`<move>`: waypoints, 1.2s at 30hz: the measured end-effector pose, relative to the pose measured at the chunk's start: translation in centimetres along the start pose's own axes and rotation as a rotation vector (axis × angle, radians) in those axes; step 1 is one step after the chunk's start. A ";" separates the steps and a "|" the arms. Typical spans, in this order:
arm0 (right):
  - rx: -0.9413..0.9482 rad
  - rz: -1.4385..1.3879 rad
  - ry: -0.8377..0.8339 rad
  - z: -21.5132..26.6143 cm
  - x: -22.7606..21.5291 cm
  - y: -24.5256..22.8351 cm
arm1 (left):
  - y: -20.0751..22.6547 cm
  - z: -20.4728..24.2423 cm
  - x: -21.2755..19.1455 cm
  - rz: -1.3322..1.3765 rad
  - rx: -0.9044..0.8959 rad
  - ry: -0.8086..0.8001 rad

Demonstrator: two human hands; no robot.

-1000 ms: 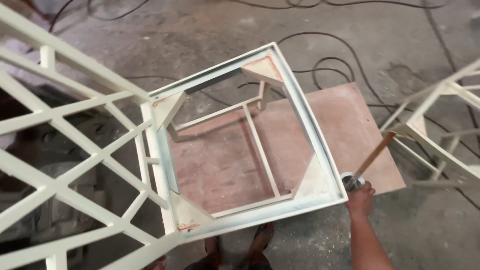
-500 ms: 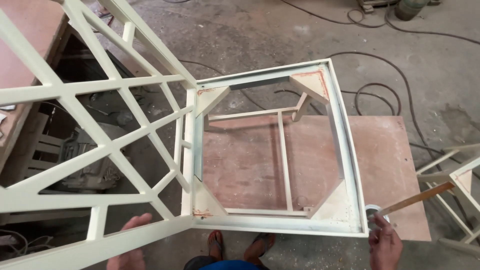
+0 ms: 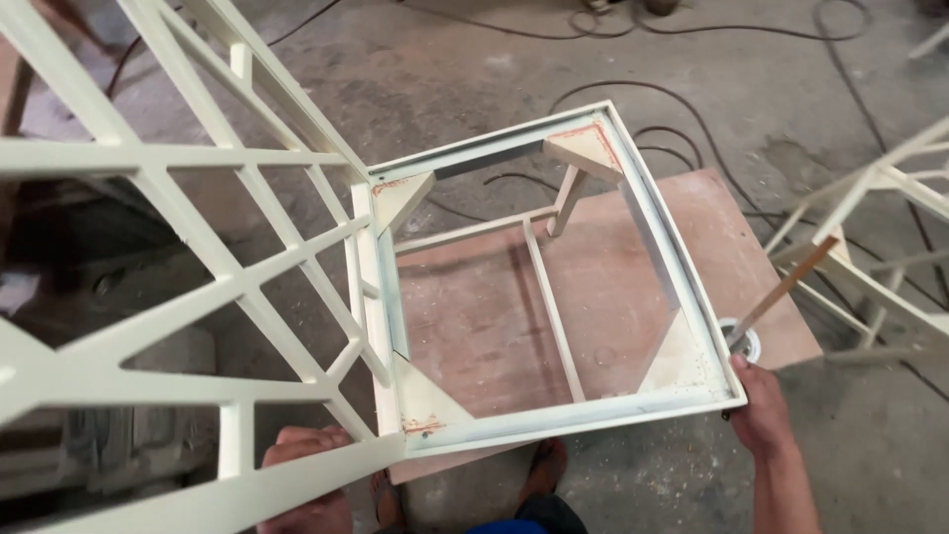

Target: Applying filler to the joints of a wooden chair frame and smoothing it out to prepare for finishing.

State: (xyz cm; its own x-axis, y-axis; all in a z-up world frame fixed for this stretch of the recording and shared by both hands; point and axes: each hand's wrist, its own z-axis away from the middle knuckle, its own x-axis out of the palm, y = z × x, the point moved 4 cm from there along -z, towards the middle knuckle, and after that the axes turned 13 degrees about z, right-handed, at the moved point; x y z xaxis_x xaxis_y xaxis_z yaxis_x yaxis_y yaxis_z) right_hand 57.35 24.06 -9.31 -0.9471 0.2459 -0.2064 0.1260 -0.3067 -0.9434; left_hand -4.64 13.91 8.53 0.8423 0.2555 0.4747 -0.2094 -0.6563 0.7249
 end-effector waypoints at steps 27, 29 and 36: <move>0.360 -0.518 0.723 35.3 38.5 -1.0 | -18.1 -36.8 7.7 0.035 -0.391 -0.306; 0.293 -0.538 0.832 34.0 40.5 -2.5 | -20.2 -38.4 9.5 0.148 -0.447 -0.329; 0.349 -0.564 0.950 31.5 43.8 -3.5 | -26.8 -40.7 11.8 0.232 -0.558 -0.425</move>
State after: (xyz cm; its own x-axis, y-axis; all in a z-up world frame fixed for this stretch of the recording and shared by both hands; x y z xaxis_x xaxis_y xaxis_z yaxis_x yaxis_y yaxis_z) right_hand 6.14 6.95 -6.85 -0.2208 0.9748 -0.0308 -0.4722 -0.1345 -0.8712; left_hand -9.36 63.42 15.02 0.8417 -0.2174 0.4942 -0.5314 -0.1719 0.8295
